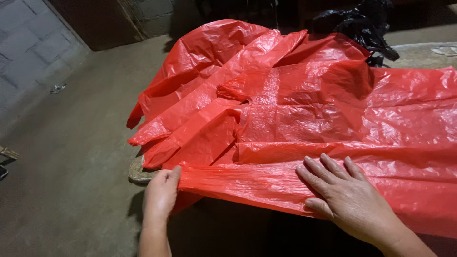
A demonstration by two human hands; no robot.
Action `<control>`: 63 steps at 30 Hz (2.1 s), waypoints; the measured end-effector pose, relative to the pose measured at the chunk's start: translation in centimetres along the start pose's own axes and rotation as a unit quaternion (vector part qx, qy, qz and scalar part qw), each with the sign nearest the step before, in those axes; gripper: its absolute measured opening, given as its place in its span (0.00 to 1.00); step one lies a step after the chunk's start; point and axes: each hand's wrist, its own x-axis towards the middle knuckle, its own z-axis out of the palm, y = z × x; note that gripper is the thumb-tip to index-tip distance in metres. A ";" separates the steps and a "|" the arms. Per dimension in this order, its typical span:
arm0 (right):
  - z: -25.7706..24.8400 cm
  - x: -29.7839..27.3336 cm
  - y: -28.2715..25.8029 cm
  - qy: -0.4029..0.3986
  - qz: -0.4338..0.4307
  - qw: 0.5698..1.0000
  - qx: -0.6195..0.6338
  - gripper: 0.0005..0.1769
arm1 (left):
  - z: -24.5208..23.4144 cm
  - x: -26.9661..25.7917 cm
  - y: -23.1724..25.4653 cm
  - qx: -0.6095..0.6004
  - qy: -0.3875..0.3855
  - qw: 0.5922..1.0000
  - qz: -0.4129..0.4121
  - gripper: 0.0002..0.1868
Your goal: The person folds a red plastic sheet on a table, aligning edges and pressing folds to create a compact rectangular bundle. The folded bundle is placed on top of other similar bundles already on the table.
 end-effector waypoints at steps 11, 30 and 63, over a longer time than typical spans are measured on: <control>-1.0 0.5 -0.7 0.002 0.013 1.000 0.018 0.44 | -2.5 -6.3 7.8 0.031 0.178 0.973 0.140 0.14; -6.9 -20.4 15.5 -0.021 0.393 0.918 -0.055 0.37 | 20.4 -10.7 14.0 0.259 -0.125 0.749 0.596 0.50; -10.9 -3.9 31.4 0.356 0.288 0.810 0.366 0.14 | 10.6 7.5 25.6 -0.131 -0.011 0.956 0.262 0.09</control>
